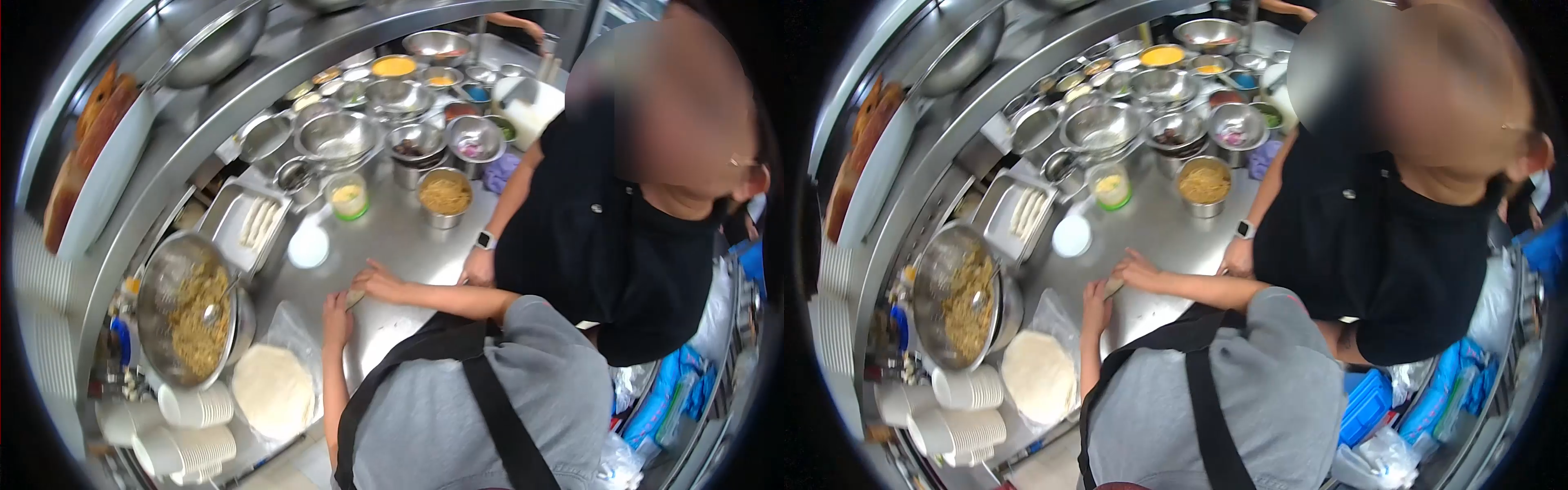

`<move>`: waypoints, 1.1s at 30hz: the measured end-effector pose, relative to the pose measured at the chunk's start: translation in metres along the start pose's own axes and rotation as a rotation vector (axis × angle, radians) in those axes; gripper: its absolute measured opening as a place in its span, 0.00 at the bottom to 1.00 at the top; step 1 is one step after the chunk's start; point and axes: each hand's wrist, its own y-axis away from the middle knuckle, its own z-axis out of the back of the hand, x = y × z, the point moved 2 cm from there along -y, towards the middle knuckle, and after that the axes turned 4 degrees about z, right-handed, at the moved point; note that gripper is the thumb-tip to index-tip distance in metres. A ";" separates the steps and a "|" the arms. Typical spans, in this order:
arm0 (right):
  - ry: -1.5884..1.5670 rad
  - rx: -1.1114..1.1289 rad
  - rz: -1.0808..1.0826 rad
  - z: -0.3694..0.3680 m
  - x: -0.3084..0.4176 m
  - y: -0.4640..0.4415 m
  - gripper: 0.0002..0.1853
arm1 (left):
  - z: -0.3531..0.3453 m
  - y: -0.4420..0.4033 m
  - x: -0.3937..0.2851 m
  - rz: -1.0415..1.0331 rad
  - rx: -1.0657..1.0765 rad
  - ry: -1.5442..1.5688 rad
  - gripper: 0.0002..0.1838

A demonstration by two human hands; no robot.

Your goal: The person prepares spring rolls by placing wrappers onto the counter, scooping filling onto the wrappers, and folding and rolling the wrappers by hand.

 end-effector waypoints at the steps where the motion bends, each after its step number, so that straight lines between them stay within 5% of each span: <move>1: -0.013 -0.045 -0.013 -0.002 -0.001 0.000 0.16 | -0.004 0.000 0.009 -0.032 -0.013 -0.011 0.24; 4: -0.196 -0.106 -0.011 -0.003 -0.011 -0.004 0.14 | -0.005 -0.008 0.017 -0.005 0.029 -0.007 0.28; 10: -0.272 0.280 -0.132 0.038 -0.027 -0.042 0.19 | 0.024 -0.040 0.035 0.112 0.341 -0.037 0.29; 12: -0.430 0.360 -0.225 0.043 -0.039 -0.054 0.21 | 0.026 -0.046 0.055 0.211 0.270 0.090 0.27; 22: -0.430 0.039 -0.277 0.062 -0.080 -0.056 0.19 | 0.071 -0.049 0.053 0.186 0.191 0.057 0.26; 25: -0.496 -0.010 -0.322 0.068 -0.074 -0.048 0.18 | 0.053 -0.056 0.058 0.007 -0.027 -0.059 0.26; 28: -0.524 -0.045 -0.342 0.074 -0.063 -0.045 0.17 | 0.036 -0.069 0.048 0.144 0.199 0.142 0.29; 33: -0.581 -0.105 -0.312 0.064 -0.062 -0.039 0.16 | 0.015 -0.074 0.010 0.118 0.208 -0.171 0.33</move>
